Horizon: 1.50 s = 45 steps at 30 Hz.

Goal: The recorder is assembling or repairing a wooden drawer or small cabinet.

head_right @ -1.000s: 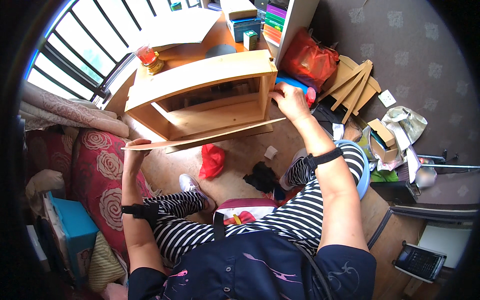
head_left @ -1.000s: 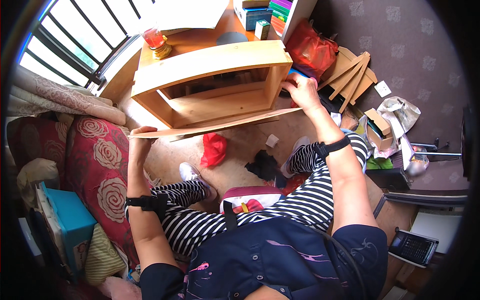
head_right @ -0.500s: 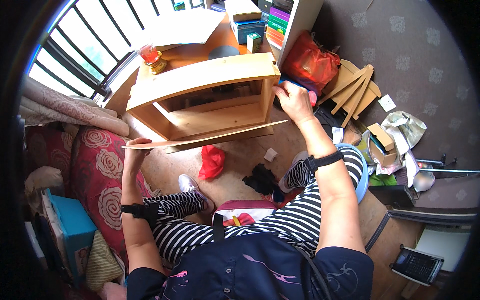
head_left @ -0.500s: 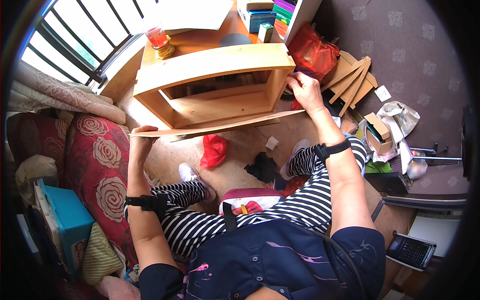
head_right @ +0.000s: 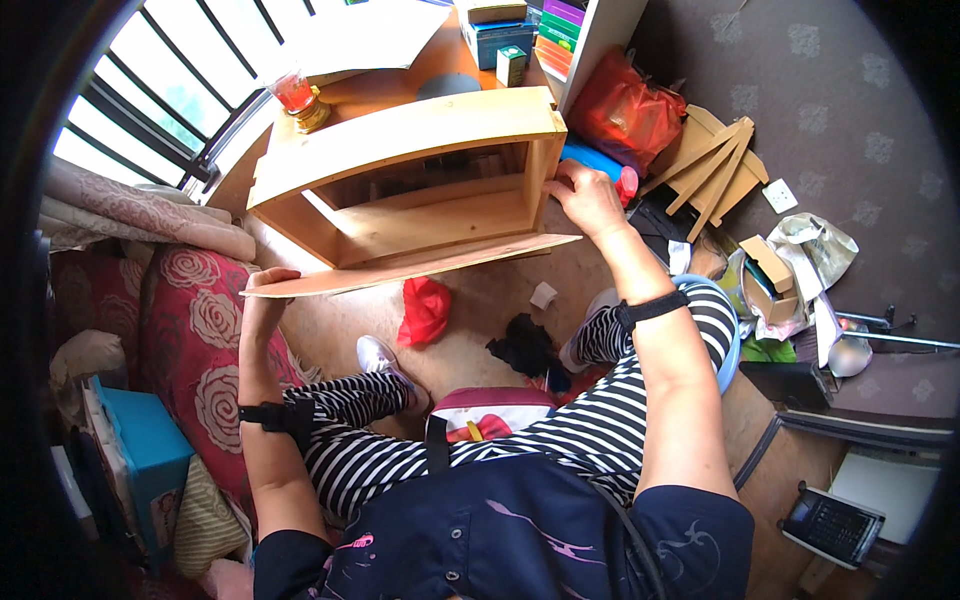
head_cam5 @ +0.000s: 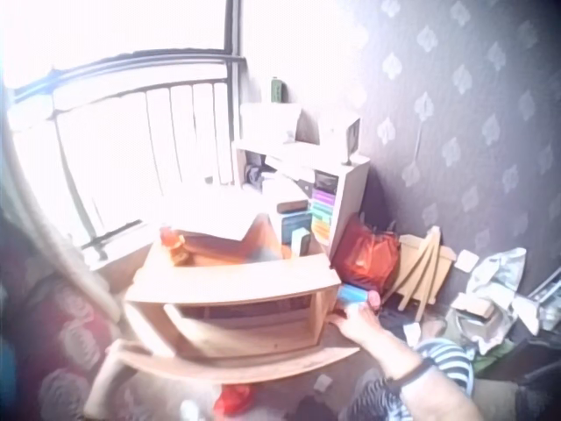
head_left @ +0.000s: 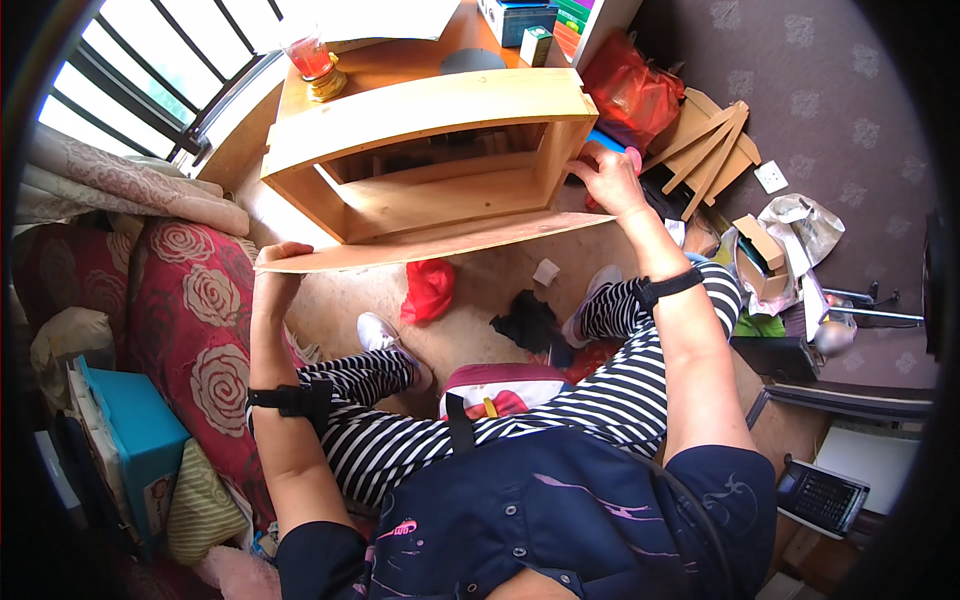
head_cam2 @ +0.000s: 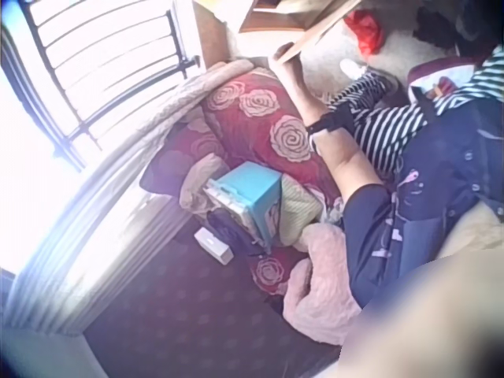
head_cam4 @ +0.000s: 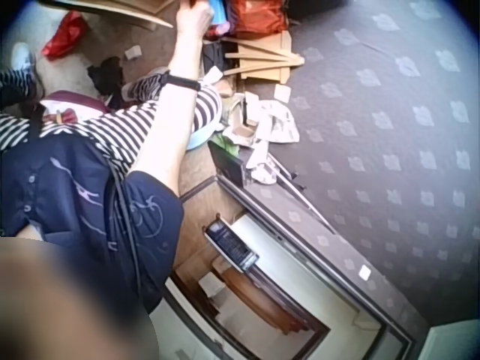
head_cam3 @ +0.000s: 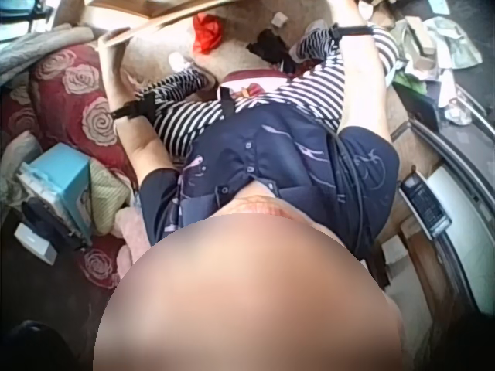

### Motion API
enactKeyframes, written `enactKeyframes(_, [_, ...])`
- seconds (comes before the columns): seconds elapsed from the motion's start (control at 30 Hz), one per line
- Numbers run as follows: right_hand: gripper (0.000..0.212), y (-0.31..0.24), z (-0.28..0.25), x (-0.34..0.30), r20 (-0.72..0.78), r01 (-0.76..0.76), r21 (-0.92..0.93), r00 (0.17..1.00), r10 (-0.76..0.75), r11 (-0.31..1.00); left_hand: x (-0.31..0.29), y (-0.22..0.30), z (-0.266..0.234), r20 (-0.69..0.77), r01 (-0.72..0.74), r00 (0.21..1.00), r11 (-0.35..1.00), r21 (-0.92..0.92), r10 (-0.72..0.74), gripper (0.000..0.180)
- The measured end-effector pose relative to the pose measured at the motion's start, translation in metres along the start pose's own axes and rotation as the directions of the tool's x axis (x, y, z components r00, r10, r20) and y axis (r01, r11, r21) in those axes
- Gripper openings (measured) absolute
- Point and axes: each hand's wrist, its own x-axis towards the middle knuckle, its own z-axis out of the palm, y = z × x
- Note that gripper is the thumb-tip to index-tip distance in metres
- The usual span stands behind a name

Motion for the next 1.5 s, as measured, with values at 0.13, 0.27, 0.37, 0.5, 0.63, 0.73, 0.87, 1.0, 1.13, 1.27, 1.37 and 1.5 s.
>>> enactKeyframes(0.13, [0.022,-0.005,0.002,-0.001,0.016,-0.027,0.021,0.999,0.027,0.999,-0.002,0.007,0.000,-0.008,-0.010,1.000,0.999,0.039,0.010,0.018])
enactKeyframes(0.27, [0.022,-0.001,0.003,-0.001,0.043,-0.018,0.034,0.999,0.016,0.999,-0.002,0.009,-0.001,-0.006,0.005,1.000,0.999,0.052,-0.005,0.018])
enactKeyframes(0.37, [0.022,-0.002,0.007,-0.003,0.080,-0.035,-0.010,0.996,0.036,0.999,-0.002,0.009,-0.001,-0.005,-0.015,1.000,0.995,0.095,0.015,0.019])
enactKeyframes(0.5, [0.026,0.004,0.011,-0.003,0.070,-0.034,-0.017,0.997,0.035,0.999,-0.001,0.006,-0.002,-0.012,0.000,1.000,0.995,0.099,0.001,0.019])
enactKeyframes(0.63, [0.030,0.018,0.013,-0.003,0.070,0.007,-0.003,0.998,-0.006,1.000,-0.001,0.007,0.000,-0.020,-0.031,0.999,0.992,0.120,0.033,0.019])
enactKeyframes(0.73, [0.032,0.011,0.013,-0.004,0.152,-0.047,-0.041,0.987,0.053,0.998,-0.003,0.006,-0.001,-0.023,-0.026,0.999,0.989,0.143,0.029,0.019])
enactKeyframes(0.87, [0.035,0.022,0.027,-0.008,0.262,-0.120,-0.096,0.955,0.142,0.988,-0.002,0.003,-0.002,-0.011,-0.020,1.000,0.994,0.110,0.022,0.018])
enactKeyframes(1.0, [0.036,0.032,0.039,-0.011,0.319,-0.091,-0.118,0.940,0.124,0.989,-0.004,0.010,-0.001,-0.015,-0.047,0.999,0.989,0.141,0.049,0.018])
enactKeyframes(1.13, [0.034,0.045,0.050,-0.015,0.296,-0.023,-0.205,0.951,0.085,0.978,-0.002,0.005,-0.001,-0.019,-0.030,0.999,0.994,0.109,0.032,0.018])
enactKeyframes(1.27, [0.033,0.034,0.048,-0.015,0.370,-0.118,-0.162,0.913,0.171,0.980,-0.004,0.006,-0.002,-0.023,-0.037,0.999,0.993,0.111,0.040,0.018])
enactKeyframes(1.37, [0.033,0.045,0.058,-0.016,0.327,-0.087,-0.200,0.933,0.150,0.976,-0.003,0.007,-0.001,-0.019,-0.045,0.999,0.993,0.109,0.047,0.018])
enactKeyframes(1.5, [0.032,0.043,0.056,-0.017,0.321,-0.058,-0.217,0.939,0.127,0.975,-0.003,0.008,-0.002,-0.013,-0.053,0.998,0.989,0.138,0.055,0.018])
